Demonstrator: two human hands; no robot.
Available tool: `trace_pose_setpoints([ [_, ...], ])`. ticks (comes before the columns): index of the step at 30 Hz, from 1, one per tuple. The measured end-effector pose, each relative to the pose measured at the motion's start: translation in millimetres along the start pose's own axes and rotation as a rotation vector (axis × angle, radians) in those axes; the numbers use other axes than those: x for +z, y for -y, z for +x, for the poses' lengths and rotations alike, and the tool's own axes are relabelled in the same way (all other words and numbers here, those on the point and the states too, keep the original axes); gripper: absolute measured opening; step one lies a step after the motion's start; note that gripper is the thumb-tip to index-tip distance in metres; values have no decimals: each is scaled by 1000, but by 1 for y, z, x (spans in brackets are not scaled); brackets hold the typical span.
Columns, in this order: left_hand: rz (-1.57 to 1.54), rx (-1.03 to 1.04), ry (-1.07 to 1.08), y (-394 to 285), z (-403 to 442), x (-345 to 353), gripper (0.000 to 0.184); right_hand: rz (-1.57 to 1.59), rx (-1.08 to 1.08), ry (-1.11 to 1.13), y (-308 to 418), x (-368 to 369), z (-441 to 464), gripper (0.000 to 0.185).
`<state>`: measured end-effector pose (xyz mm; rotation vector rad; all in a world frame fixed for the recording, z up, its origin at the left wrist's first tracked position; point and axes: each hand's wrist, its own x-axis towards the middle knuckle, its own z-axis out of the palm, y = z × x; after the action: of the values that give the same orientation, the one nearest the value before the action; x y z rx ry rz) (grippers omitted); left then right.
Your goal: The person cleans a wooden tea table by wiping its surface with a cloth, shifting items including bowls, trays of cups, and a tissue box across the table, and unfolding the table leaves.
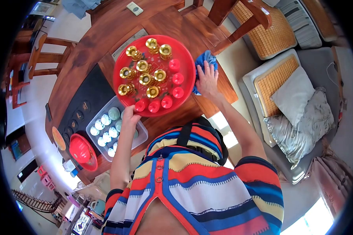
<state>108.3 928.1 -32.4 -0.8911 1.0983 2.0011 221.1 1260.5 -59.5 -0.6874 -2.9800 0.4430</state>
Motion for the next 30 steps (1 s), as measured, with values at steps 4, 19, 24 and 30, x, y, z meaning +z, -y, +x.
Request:
trace_pose_setpoints([
  [4, -54, 5, -75, -18, -22, -13, 50, -24, -192, -46, 13, 14, 39, 68],
  [19, -272, 143, -282, -84, -61, -52, 47, 123, -703, 104, 79, 22, 57, 63],
  [24, -278, 218, -280, -84, -69, -62, 45, 38, -508, -82, 76, 25, 119, 58],
  [30, -351, 180, -390, -92, -85, -73, 41, 49, -416, -187, 148, 46, 152, 57],
])
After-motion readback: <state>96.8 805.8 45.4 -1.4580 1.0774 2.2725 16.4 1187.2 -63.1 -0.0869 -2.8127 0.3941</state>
